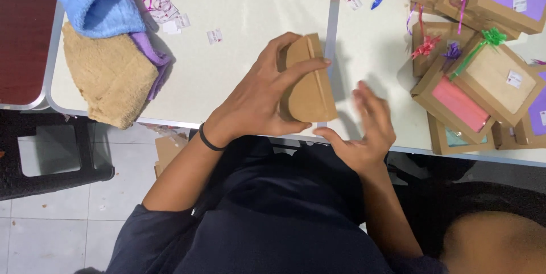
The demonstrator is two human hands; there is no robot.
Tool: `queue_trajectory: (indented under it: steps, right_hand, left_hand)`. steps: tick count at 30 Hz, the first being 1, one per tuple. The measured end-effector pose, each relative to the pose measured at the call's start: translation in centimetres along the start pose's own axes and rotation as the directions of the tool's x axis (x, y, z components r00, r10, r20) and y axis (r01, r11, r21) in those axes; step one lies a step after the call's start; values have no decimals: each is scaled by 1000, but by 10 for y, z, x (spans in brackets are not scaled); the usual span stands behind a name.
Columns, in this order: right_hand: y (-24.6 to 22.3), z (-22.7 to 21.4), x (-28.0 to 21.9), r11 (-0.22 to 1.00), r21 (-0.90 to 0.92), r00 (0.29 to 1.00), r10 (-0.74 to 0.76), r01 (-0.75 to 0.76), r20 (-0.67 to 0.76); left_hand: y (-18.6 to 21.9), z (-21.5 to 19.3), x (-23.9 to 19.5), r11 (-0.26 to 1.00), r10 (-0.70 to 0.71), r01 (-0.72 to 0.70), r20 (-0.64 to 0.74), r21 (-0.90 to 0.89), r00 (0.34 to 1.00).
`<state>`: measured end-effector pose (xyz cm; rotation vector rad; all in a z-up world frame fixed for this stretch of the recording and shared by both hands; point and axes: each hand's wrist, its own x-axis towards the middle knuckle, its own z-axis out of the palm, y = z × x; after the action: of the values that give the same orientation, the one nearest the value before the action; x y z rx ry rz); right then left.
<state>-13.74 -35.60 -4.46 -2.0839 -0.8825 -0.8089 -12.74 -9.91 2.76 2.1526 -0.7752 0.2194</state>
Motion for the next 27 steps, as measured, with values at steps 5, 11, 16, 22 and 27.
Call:
queue_trajectory:
  steps: [5, 11, 16, 22, 27]
  right_hand:
    - [-8, 13, -3, 429, 678, 754, 589, -596, 290]
    - [0, 12, -1, 124, 753, 624, 654, -647, 428]
    - [-8, 14, 5, 347, 672, 692, 633, -654, 347]
    - [0, 33, -17, 489, 611, 756, 579, -623, 307]
    - [-3, 38, -18, 540, 568, 766, 573, -621, 292]
  left_hand:
    - [-17, 27, -20, 967, 79, -133, -240, -217, 968]
    - [-19, 39, -33, 844, -63, -59, -208, -533, 976]
    - [-17, 41, -36, 546, -389, 130, -113, -828, 914]
    - [-9, 51, -37, 811, -532, 340, -359, -475, 767]
    - [-19, 54, -46, 801, -554, 358, -367, -480, 747]
